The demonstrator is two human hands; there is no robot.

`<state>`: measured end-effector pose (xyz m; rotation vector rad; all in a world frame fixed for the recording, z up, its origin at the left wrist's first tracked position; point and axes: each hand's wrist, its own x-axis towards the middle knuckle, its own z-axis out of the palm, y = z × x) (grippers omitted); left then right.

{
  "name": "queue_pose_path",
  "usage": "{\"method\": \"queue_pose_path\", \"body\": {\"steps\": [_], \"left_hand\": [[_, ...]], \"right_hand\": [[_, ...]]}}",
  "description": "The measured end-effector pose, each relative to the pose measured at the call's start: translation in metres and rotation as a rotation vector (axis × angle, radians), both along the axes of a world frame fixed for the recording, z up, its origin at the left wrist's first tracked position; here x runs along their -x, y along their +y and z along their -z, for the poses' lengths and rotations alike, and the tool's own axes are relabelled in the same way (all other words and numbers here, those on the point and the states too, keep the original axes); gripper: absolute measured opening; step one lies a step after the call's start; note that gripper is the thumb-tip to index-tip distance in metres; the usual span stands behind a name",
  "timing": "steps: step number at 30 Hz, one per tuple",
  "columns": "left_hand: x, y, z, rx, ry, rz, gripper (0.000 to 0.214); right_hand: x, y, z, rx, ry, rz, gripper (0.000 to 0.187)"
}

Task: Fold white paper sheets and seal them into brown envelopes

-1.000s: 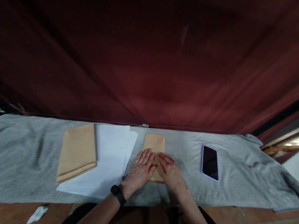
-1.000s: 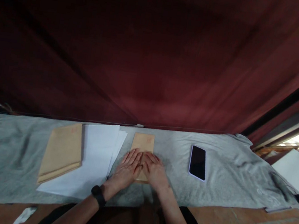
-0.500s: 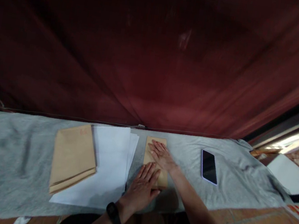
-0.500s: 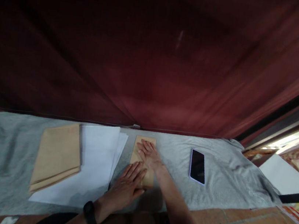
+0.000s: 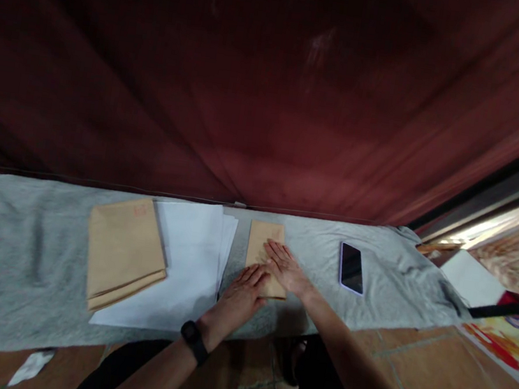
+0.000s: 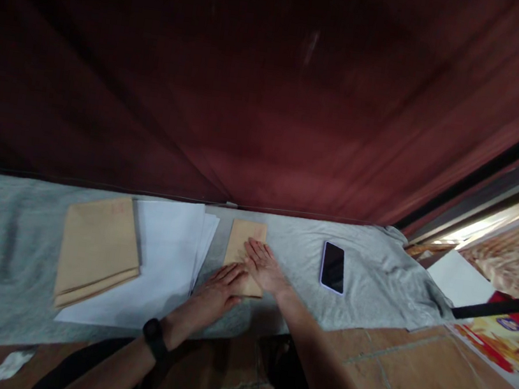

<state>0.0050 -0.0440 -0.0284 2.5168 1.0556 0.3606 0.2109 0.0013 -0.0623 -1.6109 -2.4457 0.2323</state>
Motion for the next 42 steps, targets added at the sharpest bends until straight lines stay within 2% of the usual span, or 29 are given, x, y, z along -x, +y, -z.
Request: {"method": "queue_pose_path", "body": {"steps": [4, 7, 11, 14, 22, 24, 28, 31, 42], "left_hand": [[0.007, 0.006, 0.000, 0.054, -0.090, 0.028, 0.049], [0.011, 0.009, 0.002, 0.110, -0.130, 0.007, 0.047], [0.011, 0.011, 0.003, 0.144, -0.141, -0.052, 0.044], [0.009, 0.011, 0.005, 0.137, -0.138, -0.071, 0.041], [0.006, 0.008, 0.017, 0.023, -0.101, -0.080, 0.041], [0.005, 0.004, 0.021, 0.000, -0.087, -0.097, 0.043], [0.004, -0.004, 0.027, -0.044, -0.054, -0.127, 0.054], [0.005, -0.008, 0.029, -0.071, -0.004, -0.135, 0.062], [0.000, -0.016, 0.027, -0.071, 0.041, -0.259, 0.070]], "right_hand": [[-0.010, -0.045, -0.006, 0.088, 0.102, -0.031, 0.052], [-0.016, -0.071, -0.007, 0.080, 0.200, -0.065, 0.053], [-0.018, -0.086, -0.002, -0.042, 0.433, -0.036, 0.039], [-0.015, -0.086, 0.001, -0.097, 0.496, 0.011, 0.030], [0.001, -0.086, -0.007, -0.124, 0.378, 0.103, 0.023], [0.011, -0.093, -0.008, -0.146, 0.328, 0.085, 0.030], [0.037, -0.112, -0.005, -0.145, 0.186, -0.038, 0.052], [0.045, -0.123, -0.005, -0.123, 0.076, -0.052, 0.067], [0.005, -0.140, -0.008, -0.157, -0.002, 0.013, 0.071]]}}
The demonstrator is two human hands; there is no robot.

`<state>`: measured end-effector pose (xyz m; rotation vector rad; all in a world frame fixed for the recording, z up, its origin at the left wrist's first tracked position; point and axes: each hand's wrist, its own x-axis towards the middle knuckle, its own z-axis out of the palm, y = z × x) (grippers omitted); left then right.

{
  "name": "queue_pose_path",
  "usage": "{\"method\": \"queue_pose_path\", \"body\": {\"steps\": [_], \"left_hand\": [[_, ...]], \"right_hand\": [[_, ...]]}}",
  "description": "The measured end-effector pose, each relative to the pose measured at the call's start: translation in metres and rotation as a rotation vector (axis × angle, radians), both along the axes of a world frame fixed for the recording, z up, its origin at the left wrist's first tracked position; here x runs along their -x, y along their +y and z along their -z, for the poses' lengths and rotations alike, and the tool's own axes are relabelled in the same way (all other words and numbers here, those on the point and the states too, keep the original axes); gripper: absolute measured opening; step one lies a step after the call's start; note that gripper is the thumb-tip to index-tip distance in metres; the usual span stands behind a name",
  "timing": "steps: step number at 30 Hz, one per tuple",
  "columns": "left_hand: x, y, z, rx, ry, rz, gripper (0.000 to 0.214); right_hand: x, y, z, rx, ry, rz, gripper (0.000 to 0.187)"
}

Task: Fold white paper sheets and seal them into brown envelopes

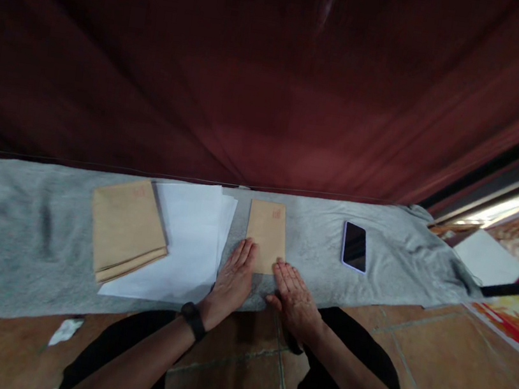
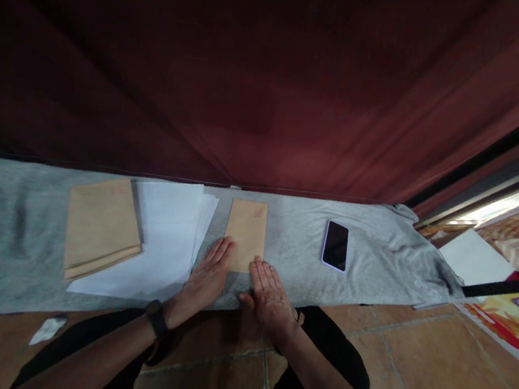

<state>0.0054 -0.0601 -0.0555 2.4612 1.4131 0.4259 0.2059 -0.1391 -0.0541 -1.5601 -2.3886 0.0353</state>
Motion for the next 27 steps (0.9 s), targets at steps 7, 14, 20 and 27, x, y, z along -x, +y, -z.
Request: {"method": "queue_pose_path", "body": {"steps": [7, 14, 20, 27], "left_hand": [[-0.001, -0.002, -0.003, 0.022, -0.006, -0.044, 0.073], [0.000, 0.000, 0.008, -0.007, -0.007, -0.072, 0.063], [0.003, -0.001, 0.009, -0.053, 0.029, -0.109, 0.066], [0.010, -0.001, 0.021, -0.161, -0.067, -0.101, 0.057]], "right_hand": [[0.008, 0.003, -0.005, -0.024, -0.037, 0.011, 0.070], [0.043, 0.011, -0.003, 0.001, -0.014, -0.109, 0.069], [0.031, 0.011, 0.003, -0.050, -0.015, -0.019, 0.067], [0.034, 0.010, 0.014, -0.158, -0.024, 0.061, 0.071]]}}
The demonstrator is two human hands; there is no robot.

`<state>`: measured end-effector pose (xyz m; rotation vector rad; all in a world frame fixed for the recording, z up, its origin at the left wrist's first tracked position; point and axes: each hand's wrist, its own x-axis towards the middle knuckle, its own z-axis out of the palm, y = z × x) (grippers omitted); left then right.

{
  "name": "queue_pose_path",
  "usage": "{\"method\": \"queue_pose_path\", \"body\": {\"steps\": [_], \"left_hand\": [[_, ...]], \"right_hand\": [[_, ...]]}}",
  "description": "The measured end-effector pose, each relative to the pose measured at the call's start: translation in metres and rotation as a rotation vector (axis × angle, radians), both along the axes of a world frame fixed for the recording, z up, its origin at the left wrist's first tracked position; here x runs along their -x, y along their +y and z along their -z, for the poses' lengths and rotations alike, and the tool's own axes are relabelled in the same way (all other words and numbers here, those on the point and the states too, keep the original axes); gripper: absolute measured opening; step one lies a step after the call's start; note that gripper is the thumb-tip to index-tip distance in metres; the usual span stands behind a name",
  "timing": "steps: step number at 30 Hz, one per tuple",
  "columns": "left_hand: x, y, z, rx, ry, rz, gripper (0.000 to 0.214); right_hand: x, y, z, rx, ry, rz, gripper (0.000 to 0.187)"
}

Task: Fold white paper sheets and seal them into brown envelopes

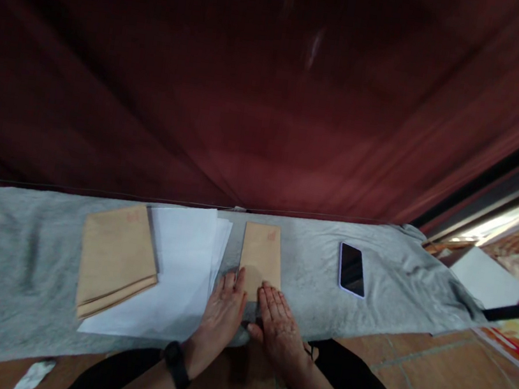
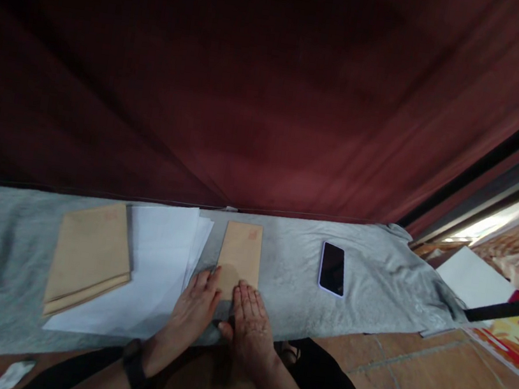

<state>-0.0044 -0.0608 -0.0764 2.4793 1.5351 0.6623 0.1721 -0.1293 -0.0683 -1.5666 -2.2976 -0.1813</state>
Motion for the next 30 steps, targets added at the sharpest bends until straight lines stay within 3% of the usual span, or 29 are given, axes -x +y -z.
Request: {"method": "queue_pose_path", "body": {"steps": [7, 11, 13, 16, 19, 22, 24, 26, 30], "left_hand": [[-0.007, 0.002, -0.009, 0.071, 0.011, -0.074, 0.058], [-0.007, 0.010, -0.027, 0.271, -0.053, -0.123, 0.068], [-0.006, 0.017, -0.035, 0.401, -0.179, -0.127, 0.077], [-0.006, 0.026, -0.043, 0.596, -0.522, -0.081, 0.089], [-0.011, 0.028, -0.051, 0.816, -0.866, 0.006, 0.095], [-0.015, 0.024, -0.065, 0.950, -1.050, 0.117, 0.093], [-0.016, 0.023, -0.074, 0.939, -1.128, 0.144, 0.083], [-0.016, 0.024, -0.078, 0.876, -1.176, 0.087, 0.070], [-0.017, 0.030, -0.068, 0.907, -1.148, -0.094, 0.062]], "right_hand": [[0.007, 0.007, 0.006, 0.018, 0.035, 0.050, 0.064], [0.011, 0.013, 0.010, 0.032, 0.064, 0.095, 0.057], [0.012, 0.015, 0.009, 0.044, 0.066, 0.116, 0.054], [0.014, 0.017, 0.003, 0.059, 0.062, 0.141, 0.052], [0.012, 0.020, -0.011, 0.078, 0.059, 0.178, 0.053], [0.001, 0.026, -0.029, 0.100, 0.139, 0.191, 0.052], [-0.012, 0.032, -0.039, 0.108, 0.334, 0.215, 0.046], [-0.026, 0.038, -0.047, 0.124, 0.666, 0.302, 0.038], [-0.038, 0.045, -0.050, 0.283, 1.442, 0.395, 0.034]]}}
